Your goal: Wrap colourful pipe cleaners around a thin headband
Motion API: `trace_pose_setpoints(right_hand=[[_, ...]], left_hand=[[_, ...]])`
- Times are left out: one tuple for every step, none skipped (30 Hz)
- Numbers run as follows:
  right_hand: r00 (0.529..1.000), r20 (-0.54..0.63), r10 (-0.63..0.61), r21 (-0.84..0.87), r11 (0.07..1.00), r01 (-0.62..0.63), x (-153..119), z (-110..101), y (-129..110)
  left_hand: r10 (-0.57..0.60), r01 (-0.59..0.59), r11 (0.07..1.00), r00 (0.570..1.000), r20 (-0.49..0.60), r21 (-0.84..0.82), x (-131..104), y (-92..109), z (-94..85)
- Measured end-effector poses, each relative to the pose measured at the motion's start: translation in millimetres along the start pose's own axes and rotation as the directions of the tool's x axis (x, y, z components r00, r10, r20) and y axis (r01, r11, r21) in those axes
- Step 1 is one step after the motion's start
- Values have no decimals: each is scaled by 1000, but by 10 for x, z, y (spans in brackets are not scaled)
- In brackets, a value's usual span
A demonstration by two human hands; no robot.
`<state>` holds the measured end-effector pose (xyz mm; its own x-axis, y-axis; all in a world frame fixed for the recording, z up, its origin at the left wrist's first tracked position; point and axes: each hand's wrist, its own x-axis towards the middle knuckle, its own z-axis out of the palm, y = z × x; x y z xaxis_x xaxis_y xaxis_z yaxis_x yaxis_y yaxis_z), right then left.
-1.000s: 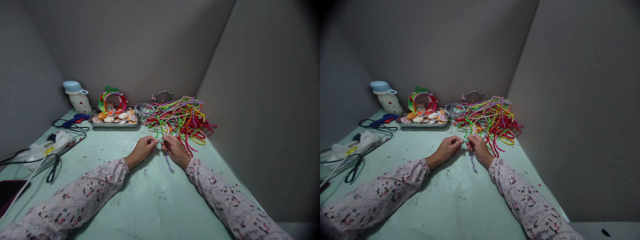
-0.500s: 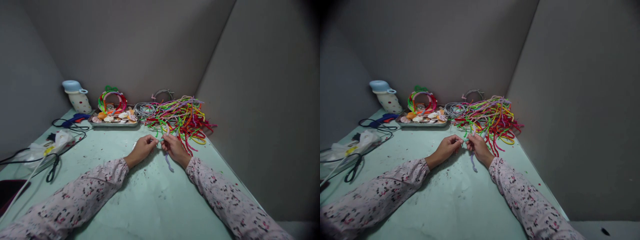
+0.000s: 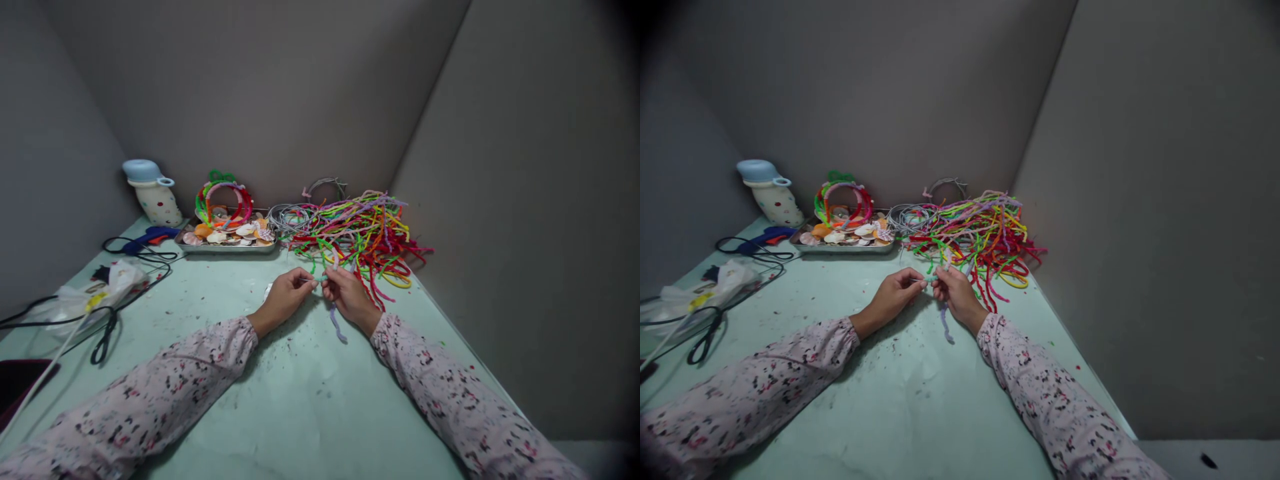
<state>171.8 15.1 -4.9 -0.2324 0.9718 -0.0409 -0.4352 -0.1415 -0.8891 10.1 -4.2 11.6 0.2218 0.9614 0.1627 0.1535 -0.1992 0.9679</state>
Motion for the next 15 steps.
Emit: trace_pose_setpoints(right_hand=[[1000,0,3,-3,1000,-3,0,1,-1],[1000,0,7,-5,1000,-7,-1,1,-1],[1000,0,12,-7,1000,-12,-1,0,-1],[1000,1,16,-10,1000,-16,-1,-1,-1],[1000,2,17,-12,1000,-17,-1,-2,-1],[1000,4,18,-14,1000,-18,-1,-2,-1],[1000,4,16,-15,1000,-16,-1,-3,-1],[1000,4,14,-14,1000,-14,-2,-3,-2],[1000,3,13,-12,1000,-13,-2,-2,-3],[1000,1,12,-10,1000,-12,-2,-1,-4],[1000,-1,11,-7,1000,-11,-2,0,-6],[1000,-2,9,-4,1000,-9,-2,2,-7],[1000,-3,8,-1,1000,-8,-3,4,-9],[1000,-3,7,1,1000,-7,-3,6,-11],[1000,-4,6,3,1000,-6,-3,8,-12]], left_hand=[[-3,3,1000,1000,-1,6,-2,7,-2],[-6,6,1000,1000,-1,14,-3,13,-4],[-9,9,1000,1000,-3,21,-3,16,-7],[-11,11,1000,1000,-5,28,-2,17,-10],[-10,10,999,1000,-7,34,0,16,-12],[-8,8,999,1000,-7,37,3,12,-13],[-7,7,999,1000,-6,36,6,5,-12],[-8,9,999,1000,-6,33,9,-2,-10],[-11,12,1000,1000,-7,27,12,-10,-6],[-15,15,1000,1000,-9,20,14,-17,0],[-19,19,1000,1000,-12,13,15,-23,6],[-20,21,1000,1000,-18,7,15,-27,11],[-20,20,1000,1000,-25,4,15,-27,16],[-17,17,1000,999,-31,4,13,-25,20],[-15,15,1000,999,-36,7,11,-21,21]])
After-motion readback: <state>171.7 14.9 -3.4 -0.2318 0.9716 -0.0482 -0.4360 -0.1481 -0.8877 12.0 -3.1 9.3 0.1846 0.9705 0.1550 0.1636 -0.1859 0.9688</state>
